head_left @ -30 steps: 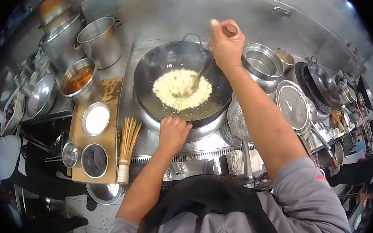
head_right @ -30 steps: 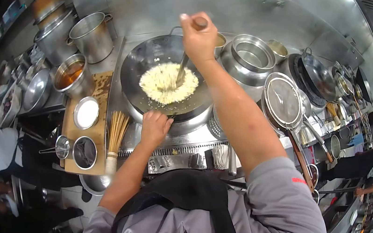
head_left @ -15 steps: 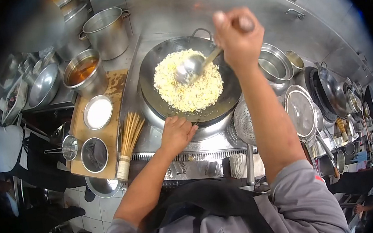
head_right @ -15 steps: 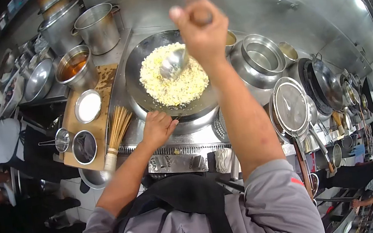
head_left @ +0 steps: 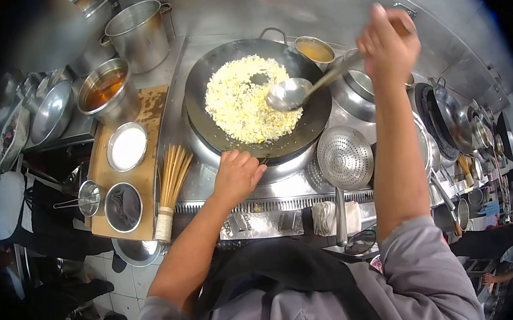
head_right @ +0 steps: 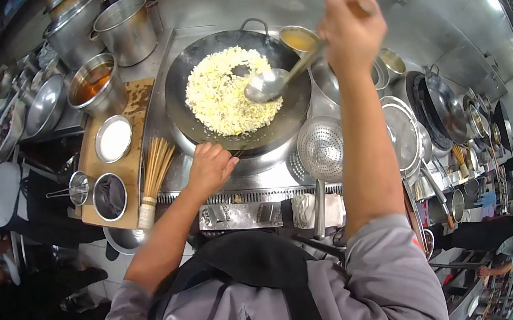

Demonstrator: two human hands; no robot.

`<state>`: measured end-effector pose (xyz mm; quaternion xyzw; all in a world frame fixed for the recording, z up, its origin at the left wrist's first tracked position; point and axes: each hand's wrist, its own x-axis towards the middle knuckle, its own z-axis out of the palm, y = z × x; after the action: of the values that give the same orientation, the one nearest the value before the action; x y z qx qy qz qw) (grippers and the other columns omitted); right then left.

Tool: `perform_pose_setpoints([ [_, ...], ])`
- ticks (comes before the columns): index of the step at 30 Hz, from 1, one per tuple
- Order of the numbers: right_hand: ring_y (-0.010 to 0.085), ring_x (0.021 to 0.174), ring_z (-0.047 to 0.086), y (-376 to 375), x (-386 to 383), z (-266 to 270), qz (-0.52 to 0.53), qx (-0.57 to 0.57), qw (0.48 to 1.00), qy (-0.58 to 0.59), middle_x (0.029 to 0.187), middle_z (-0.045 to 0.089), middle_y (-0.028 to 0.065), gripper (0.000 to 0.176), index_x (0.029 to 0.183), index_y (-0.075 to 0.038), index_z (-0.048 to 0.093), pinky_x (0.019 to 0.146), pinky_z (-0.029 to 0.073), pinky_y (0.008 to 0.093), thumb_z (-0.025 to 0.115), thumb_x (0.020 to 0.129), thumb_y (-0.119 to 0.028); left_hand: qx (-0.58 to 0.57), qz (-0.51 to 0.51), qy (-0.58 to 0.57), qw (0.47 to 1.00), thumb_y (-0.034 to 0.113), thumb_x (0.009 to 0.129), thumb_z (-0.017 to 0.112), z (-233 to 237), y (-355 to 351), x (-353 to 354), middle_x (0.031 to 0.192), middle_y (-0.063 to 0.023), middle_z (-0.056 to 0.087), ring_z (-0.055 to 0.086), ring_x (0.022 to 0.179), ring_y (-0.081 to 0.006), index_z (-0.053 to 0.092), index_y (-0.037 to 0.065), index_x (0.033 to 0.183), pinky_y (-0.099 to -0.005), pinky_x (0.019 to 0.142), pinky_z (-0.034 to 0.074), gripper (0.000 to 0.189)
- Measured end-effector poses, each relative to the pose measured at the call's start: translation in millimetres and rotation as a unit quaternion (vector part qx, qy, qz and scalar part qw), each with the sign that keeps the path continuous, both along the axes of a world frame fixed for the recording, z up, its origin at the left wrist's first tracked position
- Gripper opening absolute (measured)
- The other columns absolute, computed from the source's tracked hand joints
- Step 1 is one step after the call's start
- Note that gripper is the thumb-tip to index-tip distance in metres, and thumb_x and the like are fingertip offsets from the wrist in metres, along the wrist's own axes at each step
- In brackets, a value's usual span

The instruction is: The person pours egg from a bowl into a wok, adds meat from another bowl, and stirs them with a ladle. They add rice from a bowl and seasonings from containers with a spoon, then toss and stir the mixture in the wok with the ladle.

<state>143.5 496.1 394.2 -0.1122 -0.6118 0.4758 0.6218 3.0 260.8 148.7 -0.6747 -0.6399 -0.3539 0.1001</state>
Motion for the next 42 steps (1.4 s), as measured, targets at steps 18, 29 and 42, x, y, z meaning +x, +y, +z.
perform_pose_setpoints([
  [18,0.0082,0.053,0.055,-84.5,-5.1,-48.3,0.146,0.029,0.988,0.034,0.06,0.056,0.0015,0.019,0.08,-0.004,0.057,0.046,0.041,0.0244,0.072,0.091,-0.004,0.008,-0.013,-0.02,1.0,0.018,0.089,0.069,1.3,0.7,2.2,0.077,-0.0067,0.052,0.05,0.078,-0.0281,0.057,0.009,0.074,-0.0424,0.076,0.038,0.02],
  [29,0.005,0.059,0.053,-78.9,-36.5,-16.9,0.144,0.007,0.989,0.036,0.066,0.058,-0.0017,0.02,0.08,-0.004,0.059,0.051,0.04,0.0211,0.076,0.089,-0.007,0.017,-0.026,-0.029,0.999,0.015,0.088,0.069,1.7,0.4,0.3,0.077,-0.007,0.052,0.051,0.076,-0.0294,0.06,0.009,0.078,-0.0429,0.074,0.038,0.015],
  [42,0.0042,0.055,0.049,-68.8,-68.1,-56.0,0.075,0.094,0.991,-0.051,0.065,0.058,-0.002,0.02,0.079,-0.005,0.061,0.05,0.037,0.0213,0.079,0.086,-0.007,0.025,-0.017,-0.019,0.999,0.016,0.088,0.07,-0.9,1.7,-0.6,0.079,-0.0073,0.054,0.052,0.079,-0.0298,0.06,0.009,0.078,-0.0437,0.076,0.039,0.016],
])
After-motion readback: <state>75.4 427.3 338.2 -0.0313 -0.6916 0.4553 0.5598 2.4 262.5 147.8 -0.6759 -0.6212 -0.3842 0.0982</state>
